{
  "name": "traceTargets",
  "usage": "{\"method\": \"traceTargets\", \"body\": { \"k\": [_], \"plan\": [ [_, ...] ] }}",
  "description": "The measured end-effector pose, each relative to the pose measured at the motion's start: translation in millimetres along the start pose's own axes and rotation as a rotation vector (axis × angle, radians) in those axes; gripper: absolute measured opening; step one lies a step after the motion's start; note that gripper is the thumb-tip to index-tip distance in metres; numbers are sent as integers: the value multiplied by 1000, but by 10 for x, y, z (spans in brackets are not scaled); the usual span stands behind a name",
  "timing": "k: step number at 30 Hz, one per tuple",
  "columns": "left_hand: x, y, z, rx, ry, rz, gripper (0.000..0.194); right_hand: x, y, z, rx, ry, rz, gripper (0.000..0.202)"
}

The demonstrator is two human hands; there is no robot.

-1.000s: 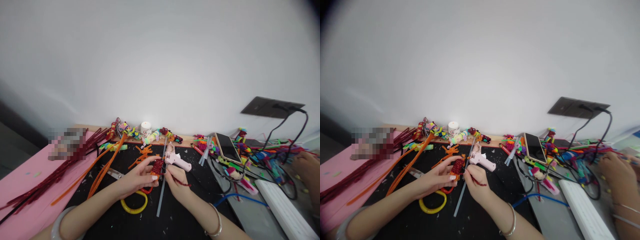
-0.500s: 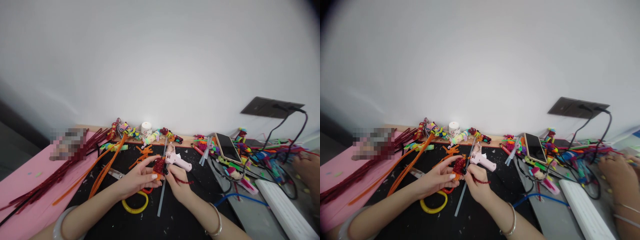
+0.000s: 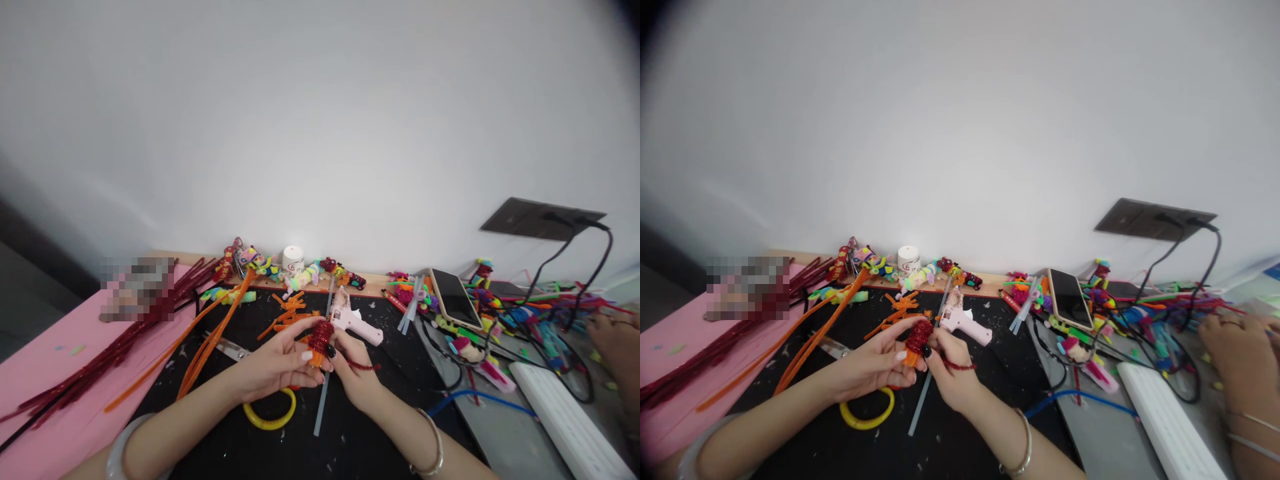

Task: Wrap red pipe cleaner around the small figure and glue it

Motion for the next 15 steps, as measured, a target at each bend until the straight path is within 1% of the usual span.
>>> {"method": "traceTargets", "body": {
  "k": [3,6,10,15],
  "plan": [
    [32,-18,-10,24,-1,-9,66,39,7,-11,32,-10,-2,27],
    [53,-24,-25,23,2,-39,65,58,9,-4,49,-5,24,32],
    [63,-6,-30,18,-7,-91,61,59,6,17,73,6,3,29],
    [42,-3,-19,-35,13,-99,55,59,-3,20,91,47,13,26]
  ]
}}
Point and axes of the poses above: each hand's wrist, its own z-axis away from the middle knuckle, its own y-axis out of the palm, x = y × z, the point moved 1 cm from there along -z, towards the middle knuckle, and after that the axes turned 9 degrees about -z, right-handed, at the moved point
